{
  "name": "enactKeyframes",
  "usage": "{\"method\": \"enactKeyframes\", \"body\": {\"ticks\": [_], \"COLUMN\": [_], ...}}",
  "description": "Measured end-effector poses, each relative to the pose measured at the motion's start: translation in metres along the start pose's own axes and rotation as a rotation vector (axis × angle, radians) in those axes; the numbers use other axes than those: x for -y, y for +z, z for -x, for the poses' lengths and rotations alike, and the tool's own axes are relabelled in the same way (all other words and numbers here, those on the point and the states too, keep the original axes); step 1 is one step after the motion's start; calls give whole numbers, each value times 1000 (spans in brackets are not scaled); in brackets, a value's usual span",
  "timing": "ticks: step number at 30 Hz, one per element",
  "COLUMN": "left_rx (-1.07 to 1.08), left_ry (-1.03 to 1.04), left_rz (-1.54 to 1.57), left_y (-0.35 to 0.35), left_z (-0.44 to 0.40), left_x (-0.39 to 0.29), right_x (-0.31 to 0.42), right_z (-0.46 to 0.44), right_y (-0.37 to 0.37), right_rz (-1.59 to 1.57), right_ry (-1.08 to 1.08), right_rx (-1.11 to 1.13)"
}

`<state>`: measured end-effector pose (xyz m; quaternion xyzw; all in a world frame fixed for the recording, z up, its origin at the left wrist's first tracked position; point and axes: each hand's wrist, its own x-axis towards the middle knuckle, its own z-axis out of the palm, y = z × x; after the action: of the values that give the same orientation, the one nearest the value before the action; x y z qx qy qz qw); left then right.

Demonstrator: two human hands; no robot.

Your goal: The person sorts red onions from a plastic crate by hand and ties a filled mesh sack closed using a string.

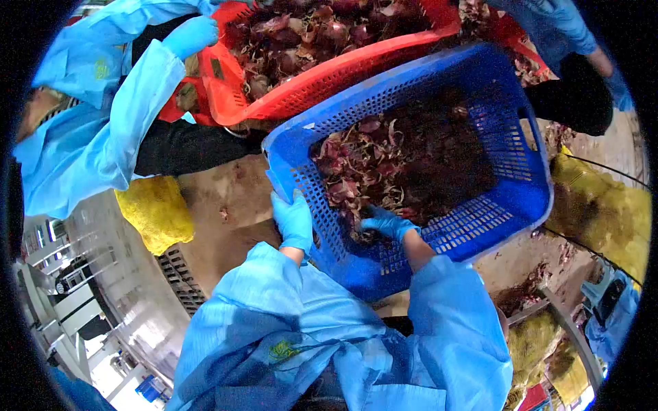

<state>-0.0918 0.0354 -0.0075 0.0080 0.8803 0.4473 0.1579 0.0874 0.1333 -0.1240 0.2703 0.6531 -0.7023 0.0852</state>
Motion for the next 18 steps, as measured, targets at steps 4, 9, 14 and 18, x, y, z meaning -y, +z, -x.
{"method": "enactKeyframes", "body": {"ticks": [4, 9, 14, 18], "left_rx": [25, -10, -42, -19], "left_ry": [-10, 28, 99, 123], "left_rz": [44, -46, 2, -1], "left_y": [-2, 3, 4, 6], "left_z": [-1, -7, -4, -9], "left_x": [-4, 8, 9, 12], "right_x": [10, 65, 105, 92], "right_z": [23, 76, 127, 140], "right_y": [-29, -19, 7, 8], "right_rz": [-311, 391, -590, -171], "right_ry": [464, -599, -324, -579], "right_rx": [328, 110, -186, -520]}}
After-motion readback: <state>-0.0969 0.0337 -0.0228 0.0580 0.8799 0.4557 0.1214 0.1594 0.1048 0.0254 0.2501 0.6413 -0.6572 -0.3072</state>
